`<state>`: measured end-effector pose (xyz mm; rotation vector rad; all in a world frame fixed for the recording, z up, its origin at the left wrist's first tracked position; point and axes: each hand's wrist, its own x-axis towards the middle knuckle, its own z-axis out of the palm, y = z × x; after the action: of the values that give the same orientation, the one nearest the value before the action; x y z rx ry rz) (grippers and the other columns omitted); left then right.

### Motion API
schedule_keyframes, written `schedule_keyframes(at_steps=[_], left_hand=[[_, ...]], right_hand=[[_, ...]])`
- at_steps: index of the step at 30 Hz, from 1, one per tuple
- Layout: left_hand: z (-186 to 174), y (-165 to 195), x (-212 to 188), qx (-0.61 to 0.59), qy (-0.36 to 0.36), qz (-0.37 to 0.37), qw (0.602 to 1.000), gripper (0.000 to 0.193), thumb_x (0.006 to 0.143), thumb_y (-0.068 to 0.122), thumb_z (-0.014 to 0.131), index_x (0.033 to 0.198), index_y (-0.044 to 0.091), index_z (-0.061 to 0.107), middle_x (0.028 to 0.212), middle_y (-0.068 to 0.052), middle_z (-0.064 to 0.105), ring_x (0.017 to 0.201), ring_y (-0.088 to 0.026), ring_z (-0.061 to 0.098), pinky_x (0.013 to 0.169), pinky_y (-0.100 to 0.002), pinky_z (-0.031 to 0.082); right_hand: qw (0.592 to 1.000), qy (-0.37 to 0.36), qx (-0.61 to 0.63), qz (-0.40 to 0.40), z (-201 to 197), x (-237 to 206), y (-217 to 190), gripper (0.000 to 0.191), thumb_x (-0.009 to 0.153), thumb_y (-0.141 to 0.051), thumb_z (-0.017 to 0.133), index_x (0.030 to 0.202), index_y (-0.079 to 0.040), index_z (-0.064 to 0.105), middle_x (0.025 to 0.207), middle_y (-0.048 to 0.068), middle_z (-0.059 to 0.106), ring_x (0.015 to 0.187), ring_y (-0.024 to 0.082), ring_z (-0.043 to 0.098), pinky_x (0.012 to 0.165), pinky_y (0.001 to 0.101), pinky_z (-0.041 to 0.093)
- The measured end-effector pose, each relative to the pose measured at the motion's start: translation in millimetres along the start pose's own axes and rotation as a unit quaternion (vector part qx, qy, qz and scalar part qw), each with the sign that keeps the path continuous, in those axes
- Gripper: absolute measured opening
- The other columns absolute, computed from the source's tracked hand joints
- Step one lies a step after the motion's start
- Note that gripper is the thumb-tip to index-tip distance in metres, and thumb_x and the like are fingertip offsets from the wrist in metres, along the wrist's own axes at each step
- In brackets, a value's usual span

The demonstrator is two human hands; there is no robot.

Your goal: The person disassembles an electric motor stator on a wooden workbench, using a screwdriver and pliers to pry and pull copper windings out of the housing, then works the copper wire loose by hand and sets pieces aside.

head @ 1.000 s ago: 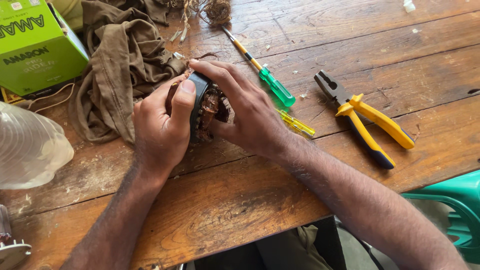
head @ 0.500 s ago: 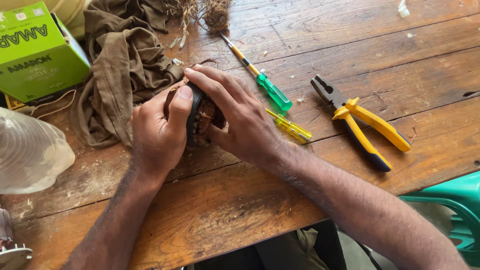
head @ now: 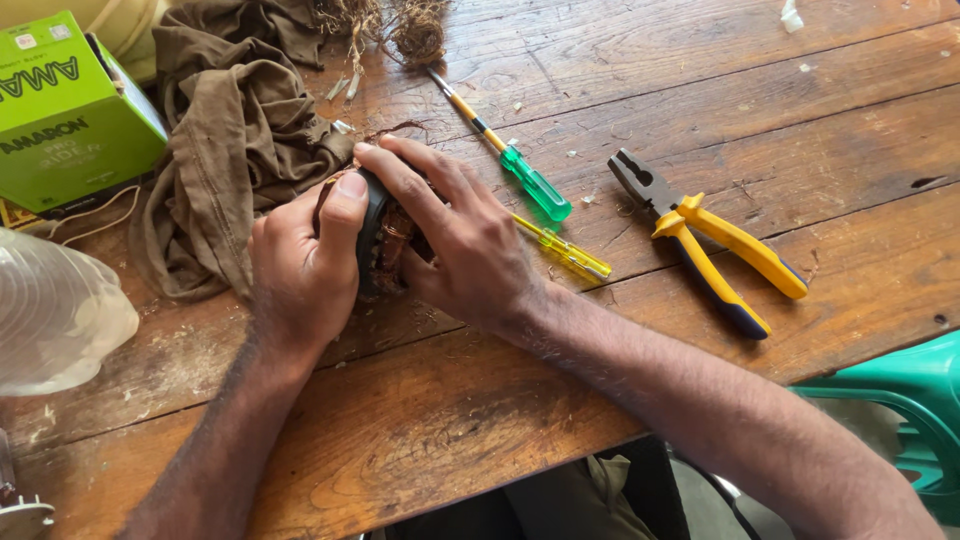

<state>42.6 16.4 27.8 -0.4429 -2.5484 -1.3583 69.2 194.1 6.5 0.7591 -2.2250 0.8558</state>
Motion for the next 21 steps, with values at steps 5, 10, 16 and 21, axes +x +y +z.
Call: schedule_keyframes(at_steps=[5,10,16,21], left_hand=[[-2.3,1.7,0.9,-0.019,-0.002,0.025,1.0,0.048,0.105,0.046,0.047,0.115,0.007,0.073,0.082,-0.015,0.073,0.082,-0.021,0.075,0.075,-0.038,0.054],[-2.1,4.0,-0.4,-0.03,-0.002,0.03,0.999,0.048,0.105,0.045,0.047,0.12,0.007,0.072,0.083,-0.014,0.073,0.084,-0.02,0.075,0.075,-0.037,0.055],[-1.3,3.3,-0.1,-0.043,0.0,0.031,0.999,0.048,0.106,0.044,0.047,0.121,0.005,0.071,0.083,-0.015,0.073,0.083,-0.016,0.072,0.075,-0.036,0.054],[-1.6,2.0,0.1,-0.047,-0.005,0.038,0.998,0.048,0.106,0.043,0.047,0.119,0.003,0.071,0.083,-0.016,0.073,0.083,-0.017,0.072,0.075,-0.036,0.054]], right_hand=[[1.0,0.004,0.009,0.015,0.2,1.2,-0.5,0.078,0.085,-0.001,0.075,0.156,-0.01,0.043,0.153,0.015,0.051,0.141,0.035,0.054,0.125,0.0459,0.049],[1.0,0.0,0.021,0.013,-2.1,2.9,0.4,0.075,0.087,-0.004,0.076,0.154,-0.01,0.043,0.152,0.015,0.052,0.143,0.035,0.055,0.124,0.0459,0.048],[0.999,-0.011,0.026,0.023,-4.8,3.1,0.0,0.077,0.085,-0.005,0.076,0.154,-0.011,0.043,0.153,0.016,0.051,0.142,0.036,0.055,0.122,0.0461,0.049],[1.0,-0.005,0.025,0.018,-4.6,3.1,0.1,0.074,0.091,-0.01,0.079,0.156,-0.012,0.042,0.154,0.015,0.051,0.143,0.035,0.055,0.123,0.0455,0.049]])
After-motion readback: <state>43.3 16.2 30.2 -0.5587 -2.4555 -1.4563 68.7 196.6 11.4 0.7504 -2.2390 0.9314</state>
